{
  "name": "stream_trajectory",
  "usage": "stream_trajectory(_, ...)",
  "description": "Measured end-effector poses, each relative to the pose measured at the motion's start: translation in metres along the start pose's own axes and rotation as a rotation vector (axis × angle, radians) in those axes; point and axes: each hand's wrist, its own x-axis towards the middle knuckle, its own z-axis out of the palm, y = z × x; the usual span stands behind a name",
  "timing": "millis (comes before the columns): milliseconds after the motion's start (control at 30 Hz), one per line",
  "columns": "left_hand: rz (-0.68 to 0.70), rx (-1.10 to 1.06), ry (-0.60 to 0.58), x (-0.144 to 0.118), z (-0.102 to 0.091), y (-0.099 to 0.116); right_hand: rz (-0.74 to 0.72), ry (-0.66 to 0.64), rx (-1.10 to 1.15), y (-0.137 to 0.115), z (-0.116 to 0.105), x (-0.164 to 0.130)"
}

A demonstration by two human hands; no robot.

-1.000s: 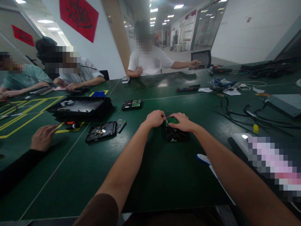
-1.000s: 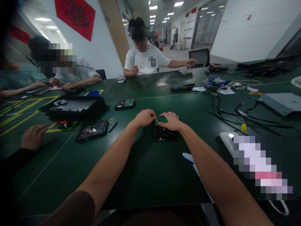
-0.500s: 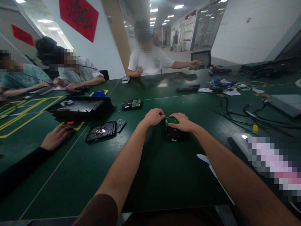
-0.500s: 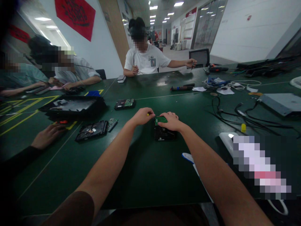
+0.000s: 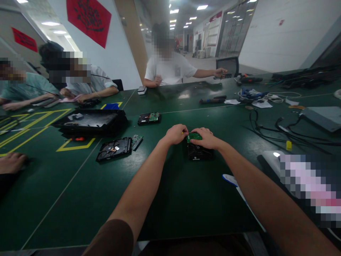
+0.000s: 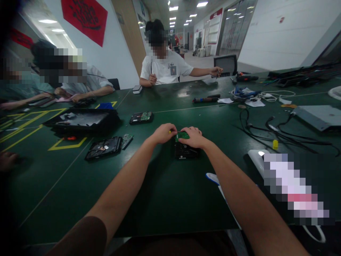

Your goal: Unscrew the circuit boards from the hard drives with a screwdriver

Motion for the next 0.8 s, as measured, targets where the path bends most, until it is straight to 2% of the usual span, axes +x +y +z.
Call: stream_trajectory(800,-0.010,0.035,-0.032,-0.0002,0.0000,0.0023,-0.016,0.000,0.001,0.0022,0.0011,0.0009)
